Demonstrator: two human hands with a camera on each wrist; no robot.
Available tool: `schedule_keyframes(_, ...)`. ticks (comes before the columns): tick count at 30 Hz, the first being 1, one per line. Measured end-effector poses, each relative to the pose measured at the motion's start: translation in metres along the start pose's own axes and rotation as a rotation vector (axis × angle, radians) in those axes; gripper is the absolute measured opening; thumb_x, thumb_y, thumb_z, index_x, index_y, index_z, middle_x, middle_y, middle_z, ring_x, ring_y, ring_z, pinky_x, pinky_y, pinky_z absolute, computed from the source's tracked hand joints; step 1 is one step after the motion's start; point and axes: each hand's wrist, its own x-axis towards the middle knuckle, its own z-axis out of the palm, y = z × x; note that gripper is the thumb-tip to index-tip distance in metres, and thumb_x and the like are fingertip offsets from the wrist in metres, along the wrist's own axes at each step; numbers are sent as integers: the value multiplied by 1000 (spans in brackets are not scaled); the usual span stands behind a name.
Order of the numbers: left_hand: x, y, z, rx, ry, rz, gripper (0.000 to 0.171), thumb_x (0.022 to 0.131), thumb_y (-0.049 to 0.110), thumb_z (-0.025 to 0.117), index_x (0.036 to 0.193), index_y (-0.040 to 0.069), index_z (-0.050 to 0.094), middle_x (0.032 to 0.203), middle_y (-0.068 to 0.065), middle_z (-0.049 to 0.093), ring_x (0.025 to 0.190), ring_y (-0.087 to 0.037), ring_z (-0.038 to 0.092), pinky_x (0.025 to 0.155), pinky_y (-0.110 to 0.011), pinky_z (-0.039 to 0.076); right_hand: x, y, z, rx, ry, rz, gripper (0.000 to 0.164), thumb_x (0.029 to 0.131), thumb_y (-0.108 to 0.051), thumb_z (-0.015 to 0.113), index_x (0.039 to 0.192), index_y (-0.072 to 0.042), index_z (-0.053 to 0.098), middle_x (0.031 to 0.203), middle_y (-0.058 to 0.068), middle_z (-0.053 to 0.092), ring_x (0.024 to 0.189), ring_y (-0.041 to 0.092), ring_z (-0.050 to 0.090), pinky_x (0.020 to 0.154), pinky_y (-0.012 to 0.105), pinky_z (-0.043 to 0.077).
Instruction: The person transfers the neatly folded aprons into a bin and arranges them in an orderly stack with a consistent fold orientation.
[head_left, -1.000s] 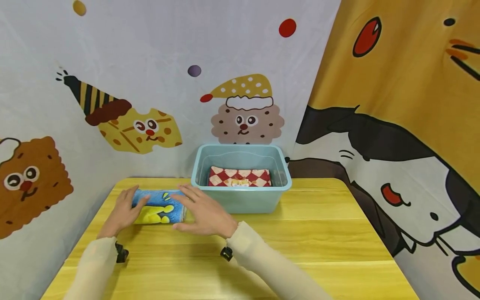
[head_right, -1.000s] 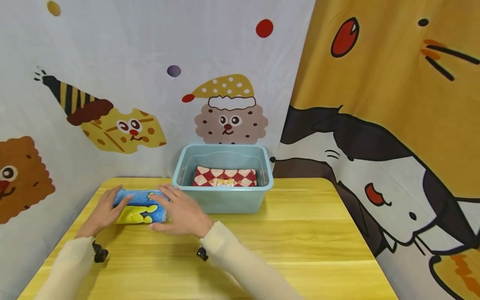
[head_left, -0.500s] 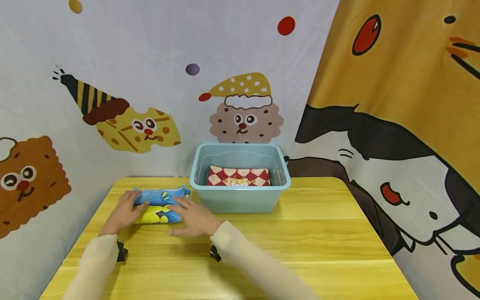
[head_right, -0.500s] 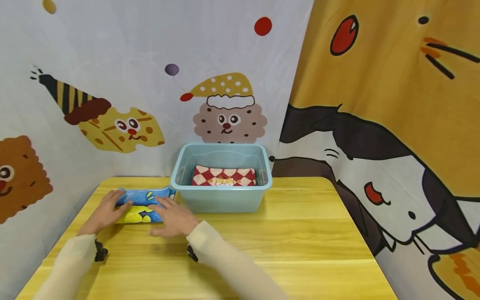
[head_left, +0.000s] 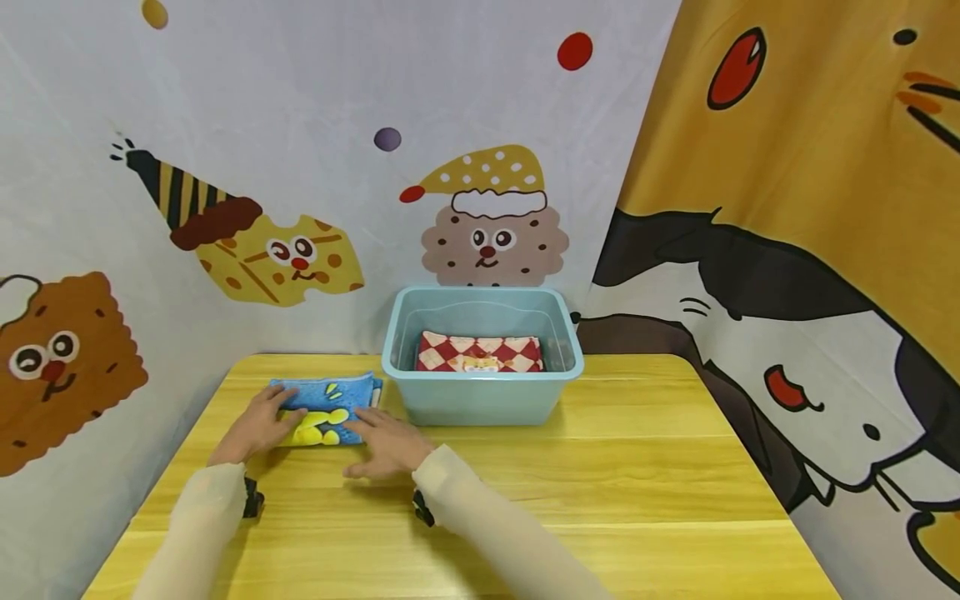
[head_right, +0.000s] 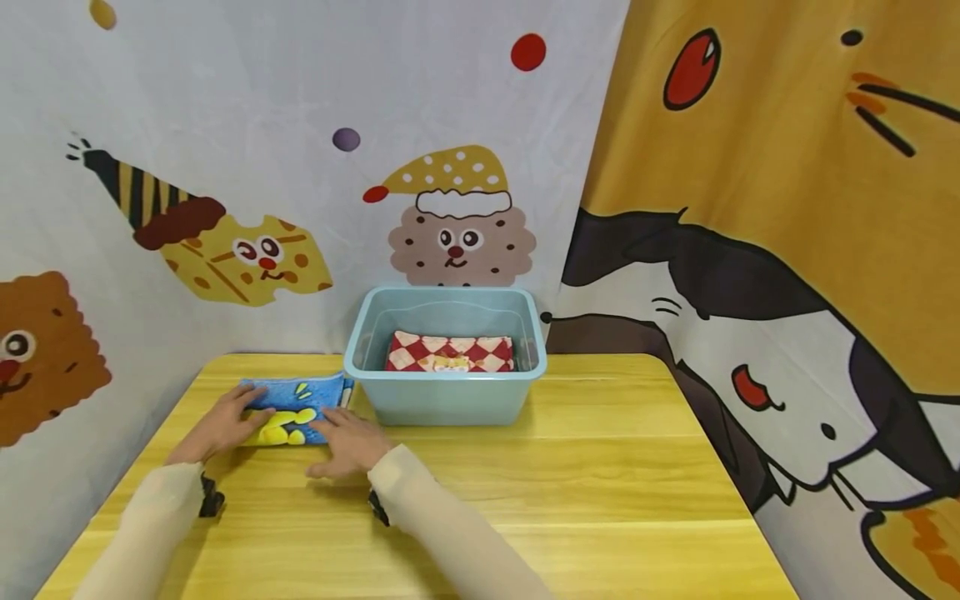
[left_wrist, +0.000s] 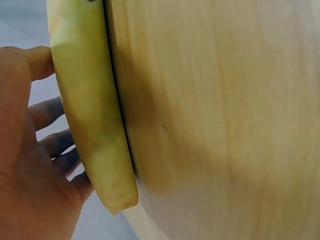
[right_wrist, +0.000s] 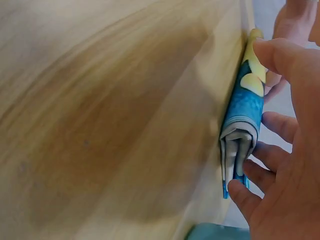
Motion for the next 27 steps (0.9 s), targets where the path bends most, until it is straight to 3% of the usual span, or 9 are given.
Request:
schedule_keyframes(11,1,10,4,28,-13,-26,67,95,45,48,141,-2,37,146,-33,22,130,-54,21,100,-70,23,-3,-3,6,48,-24,39,80,81,-67,55,148,-39,21,156,-6,18,143,14,19,113,34,27)
schedule_keyframes(27,-15,18,14,-14,-7,-16,65,95,43,50,140,-2,38,145,-35,21,128,-56,22,96,-71,27,-24,-7,12,22,-8,30,78,80,-67,55,147,-37,26,156,-5,21,142,15,21,112,34,30)
